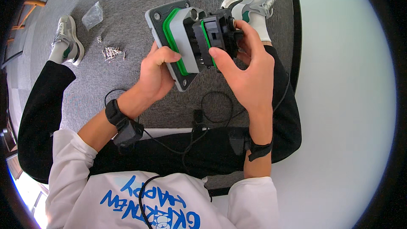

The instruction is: The person picks up a component and places it into a metal housing, then empties a bag of screws into their hand and places them into the housing, and finally puts a green-rimmed component into the housing.

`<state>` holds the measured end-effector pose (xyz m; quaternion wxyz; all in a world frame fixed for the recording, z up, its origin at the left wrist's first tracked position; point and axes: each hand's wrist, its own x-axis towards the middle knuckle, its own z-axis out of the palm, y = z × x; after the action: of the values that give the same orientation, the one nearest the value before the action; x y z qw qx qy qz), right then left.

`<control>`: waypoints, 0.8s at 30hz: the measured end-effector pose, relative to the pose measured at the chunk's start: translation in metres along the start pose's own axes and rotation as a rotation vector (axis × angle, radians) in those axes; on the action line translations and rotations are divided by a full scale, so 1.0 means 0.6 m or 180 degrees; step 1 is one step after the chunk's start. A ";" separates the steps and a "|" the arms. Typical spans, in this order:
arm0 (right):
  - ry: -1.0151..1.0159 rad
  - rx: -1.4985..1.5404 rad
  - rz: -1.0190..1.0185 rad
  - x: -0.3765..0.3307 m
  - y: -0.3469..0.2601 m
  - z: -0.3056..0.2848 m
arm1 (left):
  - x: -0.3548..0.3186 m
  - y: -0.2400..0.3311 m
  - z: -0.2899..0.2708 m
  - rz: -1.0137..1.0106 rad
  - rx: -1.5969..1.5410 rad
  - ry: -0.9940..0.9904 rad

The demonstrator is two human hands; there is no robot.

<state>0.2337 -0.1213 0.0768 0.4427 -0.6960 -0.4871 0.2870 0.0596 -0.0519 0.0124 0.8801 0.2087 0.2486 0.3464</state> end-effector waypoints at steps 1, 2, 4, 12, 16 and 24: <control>0.0001 0.0026 -0.0035 -0.001 -0.001 0.000 | -0.002 0.003 0.002 -0.0015 0.0019 0.0018; -0.0001 0.0024 -0.0037 -0.001 -0.003 -0.001 | -0.003 0.005 0.004 -0.0031 0.0039 0.0036; -0.0062 -0.0146 -0.0008 -0.001 -0.006 -0.001 | -0.005 0.008 0.009 0.0059 0.0101 0.0023; -0.0075 0.0066 -0.0076 -0.004 0.002 -0.002 | -0.007 0.012 0.010 0.0224 0.0372 0.0008; -0.0076 0.0331 -0.0210 -0.007 0.005 -0.005 | -0.011 0.016 0.005 0.0315 0.0886 -0.0070; 0.0157 0.0342 -0.0615 -0.018 0.008 0.002 | -0.021 0.036 0.021 0.0420 0.1103 -0.0220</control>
<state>0.2310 -0.1317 0.0715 0.5168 -0.6278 -0.5249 0.2515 0.0478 -0.0488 0.0380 0.8144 0.3848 0.2600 0.3480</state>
